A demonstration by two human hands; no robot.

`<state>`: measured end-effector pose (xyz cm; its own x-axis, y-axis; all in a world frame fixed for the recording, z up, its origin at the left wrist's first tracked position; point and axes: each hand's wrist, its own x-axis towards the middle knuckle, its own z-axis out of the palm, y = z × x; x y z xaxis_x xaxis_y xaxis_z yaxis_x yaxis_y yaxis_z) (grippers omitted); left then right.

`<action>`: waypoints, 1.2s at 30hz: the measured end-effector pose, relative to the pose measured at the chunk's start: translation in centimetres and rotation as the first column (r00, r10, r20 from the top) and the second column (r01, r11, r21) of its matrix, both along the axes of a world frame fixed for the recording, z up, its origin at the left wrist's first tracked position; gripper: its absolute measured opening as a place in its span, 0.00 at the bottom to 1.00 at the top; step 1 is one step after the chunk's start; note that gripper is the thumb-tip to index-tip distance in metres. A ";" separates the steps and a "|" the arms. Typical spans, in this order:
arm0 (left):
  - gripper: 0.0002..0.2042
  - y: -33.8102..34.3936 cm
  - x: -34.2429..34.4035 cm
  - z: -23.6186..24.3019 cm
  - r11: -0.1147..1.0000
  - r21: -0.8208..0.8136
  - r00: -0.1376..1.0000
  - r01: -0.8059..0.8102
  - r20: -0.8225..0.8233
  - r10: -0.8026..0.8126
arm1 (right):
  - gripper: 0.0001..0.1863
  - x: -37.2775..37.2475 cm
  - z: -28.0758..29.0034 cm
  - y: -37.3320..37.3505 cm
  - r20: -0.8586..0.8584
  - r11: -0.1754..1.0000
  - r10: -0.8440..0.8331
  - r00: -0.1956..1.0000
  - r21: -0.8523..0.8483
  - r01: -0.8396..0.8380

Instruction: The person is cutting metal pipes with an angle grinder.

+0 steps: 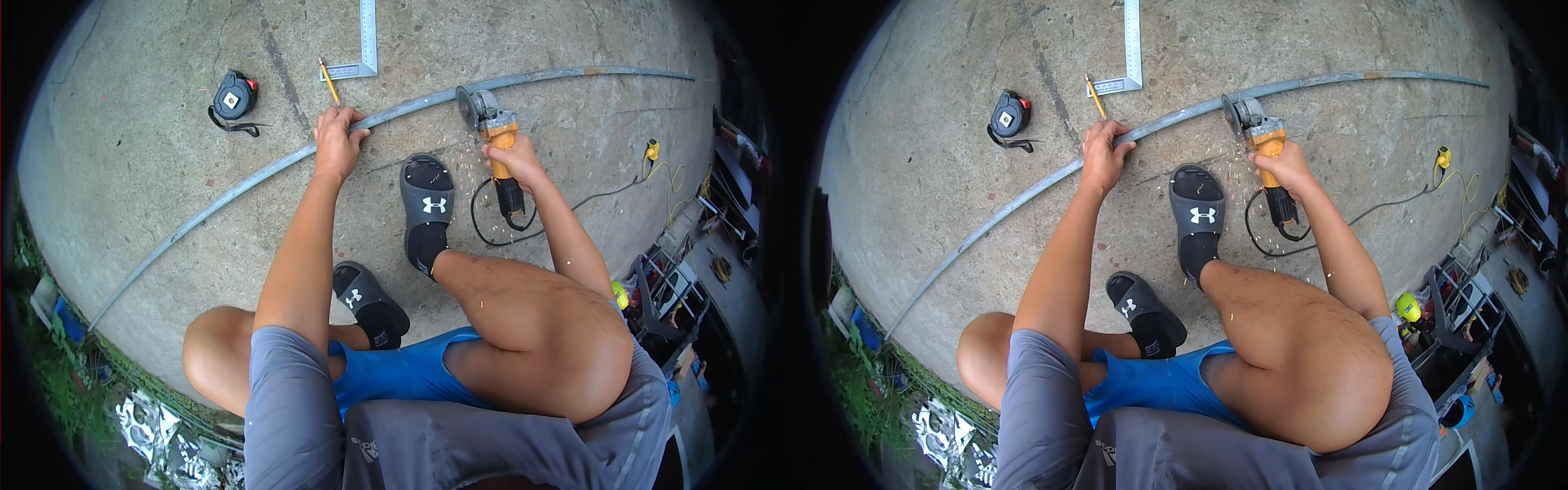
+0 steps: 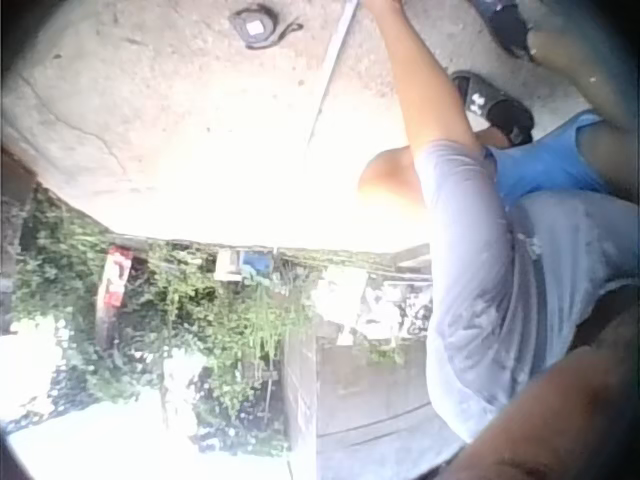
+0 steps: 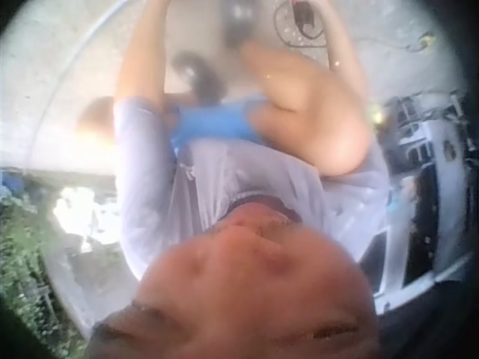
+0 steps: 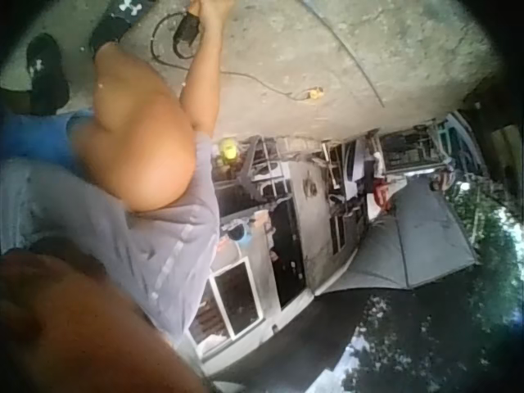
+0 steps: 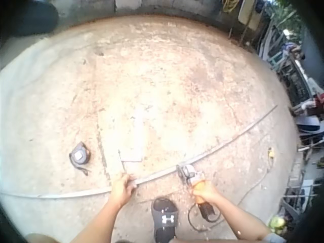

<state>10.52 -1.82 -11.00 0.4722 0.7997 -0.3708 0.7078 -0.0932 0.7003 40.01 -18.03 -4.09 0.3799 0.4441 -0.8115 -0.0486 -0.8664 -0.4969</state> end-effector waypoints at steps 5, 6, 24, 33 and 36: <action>0.12 -0.1 0.9 0.1 1.000 -0.015 1.000 0.003 0.011 -0.003 | 0.16 0.6 0.5 -0.2 0.011 1.000 0.002 1.000 0.013 -0.002; 0.12 -0.1 0.9 0.1 1.000 -0.015 1.000 0.004 0.008 -0.004 | 0.16 0.6 0.5 -0.2 0.008 1.000 0.007 1.000 0.009 -0.007; 0.13 0.0 0.9 0.4 1.000 -0.025 1.000 0.003 -0.002 -0.003 | 0.17 0.8 0.7 -0.5 -0.038 1.000 -0.009 0.999 0.020 0.010; 0.13 -0.1 0.7 0.1 1.000 -0.001 1.000 0.006 0.005 -0.006 | 0.16 0.6 0.6 -0.4 -0.019 1.000 -0.014 1.000 0.008 0.014; 0.13 -0.1 0.8 0.1 1.000 -0.006 1.000 0.004 0.007 -0.004 | 0.16 0.6 0.7 -0.3 -0.009 1.000 -0.004 1.000 -0.003 0.004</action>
